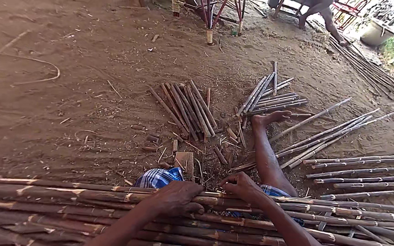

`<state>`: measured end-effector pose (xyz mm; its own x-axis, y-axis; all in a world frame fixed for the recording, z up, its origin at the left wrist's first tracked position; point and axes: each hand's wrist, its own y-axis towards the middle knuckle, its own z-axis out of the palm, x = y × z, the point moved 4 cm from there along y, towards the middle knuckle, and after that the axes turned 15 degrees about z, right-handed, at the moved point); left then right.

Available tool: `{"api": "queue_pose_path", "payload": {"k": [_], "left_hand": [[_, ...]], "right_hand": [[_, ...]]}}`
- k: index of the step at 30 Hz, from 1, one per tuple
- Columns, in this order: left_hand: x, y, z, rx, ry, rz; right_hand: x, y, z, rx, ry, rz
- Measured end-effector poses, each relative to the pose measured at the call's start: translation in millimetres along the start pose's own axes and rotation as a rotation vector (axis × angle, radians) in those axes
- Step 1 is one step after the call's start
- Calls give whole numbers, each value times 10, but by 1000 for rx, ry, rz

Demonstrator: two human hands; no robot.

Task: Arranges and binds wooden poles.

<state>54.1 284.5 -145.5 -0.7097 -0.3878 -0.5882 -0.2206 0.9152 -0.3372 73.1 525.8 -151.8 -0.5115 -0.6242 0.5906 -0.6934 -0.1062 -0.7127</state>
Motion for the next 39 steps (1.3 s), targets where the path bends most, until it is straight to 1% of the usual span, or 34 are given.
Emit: {"api": "queue_pose_path", "payload": {"k": [2, 3, 4, 5, 6, 9, 10, 12, 15, 17, 19, 20, 22, 23, 25, 27, 29, 30, 31, 33, 35, 37, 39], "left_hand": [[87, -79, -79, 8, 0, -1], [148, -161, -130, 11, -9, -7], [233, -264, -182, 16, -17, -23], [337, -377, -239, 25, -32, -45], [440, -501, -304, 49, -54, -75], [755, -875, -419, 76, -85, -183], [843, -967, -422, 74, -106, -202], [964, -1088, -384, 67, -145, -201], [1039, -1260, -336, 43, -186, -230], [1086, -1448, -307, -48, -226, -331], [1070, -1526, -312, -130, -159, -398], [965, -1450, -362, -190, -103, -387], [561, -1026, -449, -317, -39, -272], [342, -735, -413, -310, -36, -210], [7, -163, -241, -199, -78, -70], [-113, 196, -79, -138, -60, 35], [-102, 325, -10, -169, -29, 76], [-89, 342, 5, -183, -23, 83], [-78, 346, 18, -199, -13, 89], [-66, 310, 49, -221, -4, 89], [-38, 260, 70, -236, 1, 73], [-29, 259, 96, -258, 10, 68], [-31, 268, 111, -277, 25, 64]], "right_hand": [[-39, -126, -127, -53, 182, -168], [-112, -201, -216, -81, 180, -266], [-216, -281, -314, -121, 101, -373], [-342, -356, -412, -182, -31, -456], [-476, -425, -494, -263, -175, -492], [-840, -527, -623, -495, -505, -409], [-922, -520, -635, -548, -570, -399], [-978, -484, -619, -608, -585, -411], [-813, -463, -495, -565, -558, -396], [-690, -451, -348, -507, -540, -368], [-604, -436, -189, -430, -529, -309], [-556, -416, -135, -389, -529, -273], [-457, -378, -49, -334, -521, -209], [-409, -360, 1, -321, -515, -195], [-315, -322, 87, -311, -510, -193], [-295, -305, 110, -305, -505, -176], [-339, -339, 48, -270, -455, -136], [-352, -385, -16, -244, -378, -147], [-367, -442, -116, -207, -239, -192], [-440, -554, -378, -153, 145, -346], [-534, -651, -658, -175, 348, -397], [-712, -658, -797, -226, 341, -392], [-827, -638, -777, -286, 147, -370]]}}
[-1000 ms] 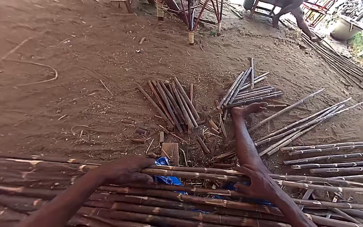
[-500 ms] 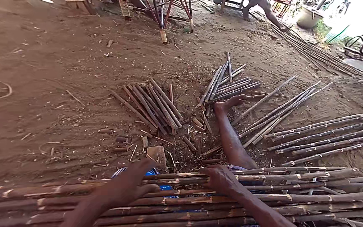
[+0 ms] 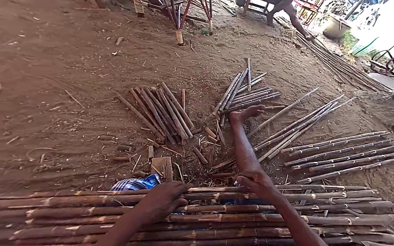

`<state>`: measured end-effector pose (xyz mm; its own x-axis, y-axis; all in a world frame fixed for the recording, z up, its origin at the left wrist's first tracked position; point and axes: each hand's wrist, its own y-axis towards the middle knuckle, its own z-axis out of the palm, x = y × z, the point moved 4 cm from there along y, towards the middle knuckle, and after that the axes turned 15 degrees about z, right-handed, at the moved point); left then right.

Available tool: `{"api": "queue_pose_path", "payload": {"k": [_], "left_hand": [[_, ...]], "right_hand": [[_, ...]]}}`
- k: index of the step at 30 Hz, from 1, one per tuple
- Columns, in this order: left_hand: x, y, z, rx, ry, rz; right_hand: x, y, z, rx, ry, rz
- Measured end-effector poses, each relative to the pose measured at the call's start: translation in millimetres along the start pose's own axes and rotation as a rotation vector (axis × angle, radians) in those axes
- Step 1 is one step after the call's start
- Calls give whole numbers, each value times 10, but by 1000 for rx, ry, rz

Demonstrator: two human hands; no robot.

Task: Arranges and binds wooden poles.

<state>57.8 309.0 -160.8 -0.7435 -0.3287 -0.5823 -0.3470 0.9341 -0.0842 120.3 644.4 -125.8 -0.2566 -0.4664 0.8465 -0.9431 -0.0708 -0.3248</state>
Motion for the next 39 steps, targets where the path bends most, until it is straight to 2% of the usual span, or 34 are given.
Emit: {"api": "queue_pose_path", "payload": {"k": [2, 7, 13, 17, 21, 25, 27, 31, 35, 39], "left_hand": [[-26, 32, 2, 4, -4, 0], [-29, -29, 1, 10, -25, -24], [10, -19, 17, 18, -35, -45], [6, -31, 15, 32, -33, -47], [5, -28, 11, 23, -38, -47], [-3, -17, 20, 19, -39, -42], [-31, -40, 15, 11, -36, -39], [-12, -155, 35, -12, -57, -45], [101, -230, 82, -5, -101, -69], [130, -176, 76, 26, -140, -66]], "right_hand": [[-71, -46, 21, 20, -90, 0], [-293, -139, -61, 70, -25, -4], [-236, -159, 16, -14, -108, -63], [-183, -184, 49, -6, -130, -66], [-233, -139, 26, -18, -89, 90], [-261, -3, 14, 18, -169, 279], [-257, 12, -5, 33, -147, 308], [-237, -234, -351, -13, 78, 190], [-556, -472, -656, -46, -90, 94], [-701, -553, -773, -58, -54, 49]]}}
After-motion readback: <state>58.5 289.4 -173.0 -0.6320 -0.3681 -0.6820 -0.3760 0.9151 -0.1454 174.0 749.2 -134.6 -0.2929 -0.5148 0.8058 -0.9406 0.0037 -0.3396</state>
